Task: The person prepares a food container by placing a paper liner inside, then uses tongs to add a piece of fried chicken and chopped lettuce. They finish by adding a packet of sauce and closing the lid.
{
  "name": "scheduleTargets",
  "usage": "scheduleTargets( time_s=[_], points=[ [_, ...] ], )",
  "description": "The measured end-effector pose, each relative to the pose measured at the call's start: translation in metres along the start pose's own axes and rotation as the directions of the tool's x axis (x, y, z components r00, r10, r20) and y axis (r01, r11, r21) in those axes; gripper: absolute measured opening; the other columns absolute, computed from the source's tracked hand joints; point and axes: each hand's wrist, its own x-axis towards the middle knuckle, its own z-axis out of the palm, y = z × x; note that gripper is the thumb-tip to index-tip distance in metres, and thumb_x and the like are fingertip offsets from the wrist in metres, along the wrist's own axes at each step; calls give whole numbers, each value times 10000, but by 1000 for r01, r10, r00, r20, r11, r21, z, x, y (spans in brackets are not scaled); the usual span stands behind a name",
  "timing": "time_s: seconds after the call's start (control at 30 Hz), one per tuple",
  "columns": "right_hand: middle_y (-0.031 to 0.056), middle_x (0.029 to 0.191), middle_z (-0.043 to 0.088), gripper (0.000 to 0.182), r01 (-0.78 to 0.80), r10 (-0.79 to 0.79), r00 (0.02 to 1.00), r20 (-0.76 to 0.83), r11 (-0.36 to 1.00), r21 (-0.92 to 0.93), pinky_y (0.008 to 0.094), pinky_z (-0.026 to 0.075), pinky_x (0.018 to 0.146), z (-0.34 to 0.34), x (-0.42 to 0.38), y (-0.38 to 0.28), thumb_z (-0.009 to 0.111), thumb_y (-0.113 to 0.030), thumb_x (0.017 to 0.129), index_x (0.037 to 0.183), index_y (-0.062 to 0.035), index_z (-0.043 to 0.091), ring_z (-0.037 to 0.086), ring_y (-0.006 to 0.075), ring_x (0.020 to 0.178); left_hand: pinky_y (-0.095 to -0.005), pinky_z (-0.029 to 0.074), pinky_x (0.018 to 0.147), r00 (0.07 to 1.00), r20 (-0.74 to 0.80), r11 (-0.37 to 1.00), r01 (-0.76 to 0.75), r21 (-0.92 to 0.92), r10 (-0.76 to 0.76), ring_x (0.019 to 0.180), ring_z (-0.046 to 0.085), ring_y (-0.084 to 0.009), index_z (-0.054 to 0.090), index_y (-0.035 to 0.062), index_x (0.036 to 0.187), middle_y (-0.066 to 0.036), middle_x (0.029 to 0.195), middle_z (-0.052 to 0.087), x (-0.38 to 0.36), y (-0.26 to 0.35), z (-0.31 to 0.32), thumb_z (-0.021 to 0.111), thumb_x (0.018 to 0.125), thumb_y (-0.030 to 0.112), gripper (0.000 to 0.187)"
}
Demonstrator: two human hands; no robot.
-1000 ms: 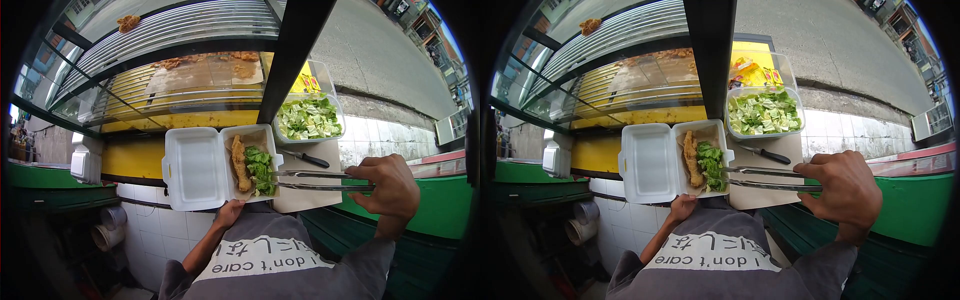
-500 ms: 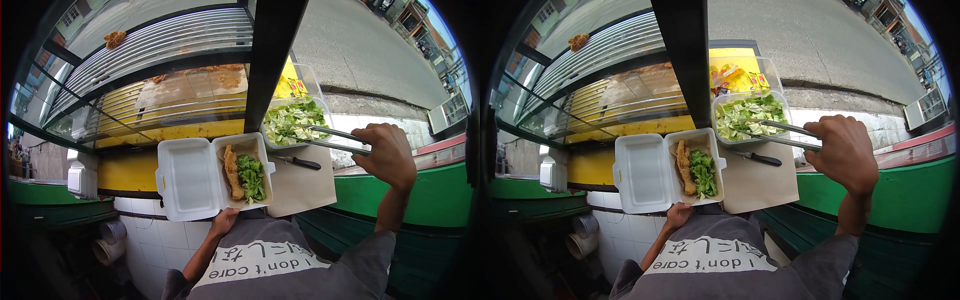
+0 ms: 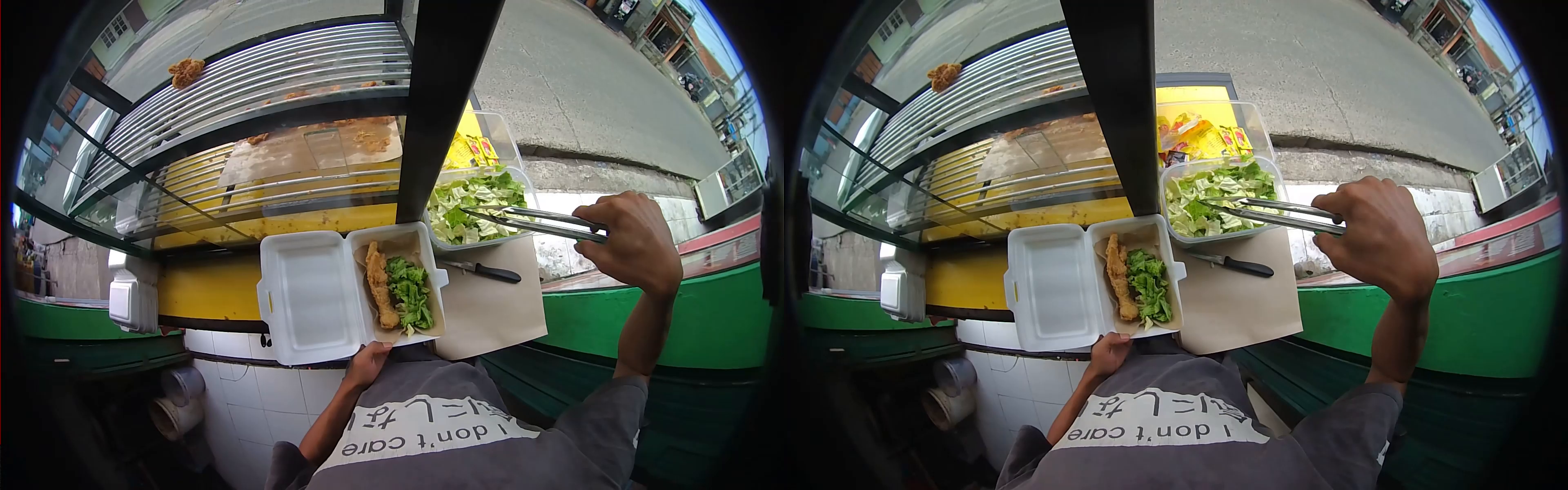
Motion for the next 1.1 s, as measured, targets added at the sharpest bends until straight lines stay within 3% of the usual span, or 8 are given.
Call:
scheduleTargets(
  time_s=[0.07, 0.3, 0.4, 0.47, 0.77, 0.83, 0.97, 1.1],
  points=[
    [147, 706, 657, 284, 44, -36, 997, -68, 992, 122, 407, 483, 637, -8, -8, 4, 723, -130, 641, 909, -38, 730, 630, 308, 634, -340, 352, 988, 990, -123, 941, 111, 320, -75, 1085, 533, -209, 600, -55, 1038, -113, 1090, 615, -1, 2, 1, 487, 859, 86, 254],
    [127, 716, 665, 334, 173, -187, 982, 7, 921, 350, 347, 492, 572, -28, -36, 2, 753, -67, 603, 931, -16, 719, 652, 251, 611, -294, 485, 819, 988, -125, 966, -61, 252, 95, 861, 617, -168, 620, -22, 967, -107, 907, 662, 0, 10, 18, 600, 907, -4, 66],
    [109, 749, 679, 333, 223, -252, 966, 63, 930, 293, 364, 501, 572, -17, -34, -10, 752, -124, 618, 938, -40, 720, 654, 268, 623, -284, 489, 801, 996, -86, 980, -16, -199, -1, 850, 625, -167, 621, -14, 952, -110, 897, 666, -2, 18, 21, 618, 893, -12, 59],
    [95, 787, 689, 333, 234, -262, 958, 116, 949, 209, 374, 504, 583, -16, -32, -15, 744, -183, 636, 950, -73, 724, 652, 286, 639, -281, 496, 782, 979, -90, 921, -137, 364, 181, 839, 632, -164, 620, -12, 946, -101, 891, 667, -3, 1, 9, 633, 881, -19, 66],
    [97, 827, 697, 403, 336, -405, 912, 64, 829, 446, 331, 526, 609, 40, -1, -19, 762, -152, 652, 1045, -75, 717, 676, 239, 665, -341, 406, 916, 973, -221, 955, 129, 266, -70, 926, 550, -184, 593, -26, 839, -100, 895, 608, -9, 29, 30, 535, 887, 40, 100],
    [110, 830, 680, 492, 395, -369, 909, -193, 619, 679, 320, 534, 619, 55, 5, -30, 787, -101, 623, 1102, -47, 691, 668, 236, 666, -338, 440, 876, 973, -207, 928, -22, 372, 106, 899, 571, -177, 583, -19, 840, -99, 885, 614, -17, 18, 21, 580, 868, 8, 40],
    [68, 885, 669, 617, 779, -474, 612, -633, 499, 379, 344, 546, 712, 68, 32, -81, 838, -110, 542, 1137, -76, 677, 648, 232, 853, -310, 518, 724, 888, -84, 655, -268, 707, 453, 799, 624, -155, 556, 3, 842, -99, 853, 636, -32, 34, 10, 697, 799, -70, 164],
    [26, 989, 655, 704, 806, -395, 486, -780, 547, 225, 402, 538, 817, 64, 51, -135, 872, -154, 513, 1183, -138, 655, 596, 299, 1039, -266, 495, 672, 848, -232, 670, -179, 720, 476, 718, 625, -138, 594, 4, 787, -87, 763, 651, -50, 55, 5, 649, 862, -8, 94]
  ],
)
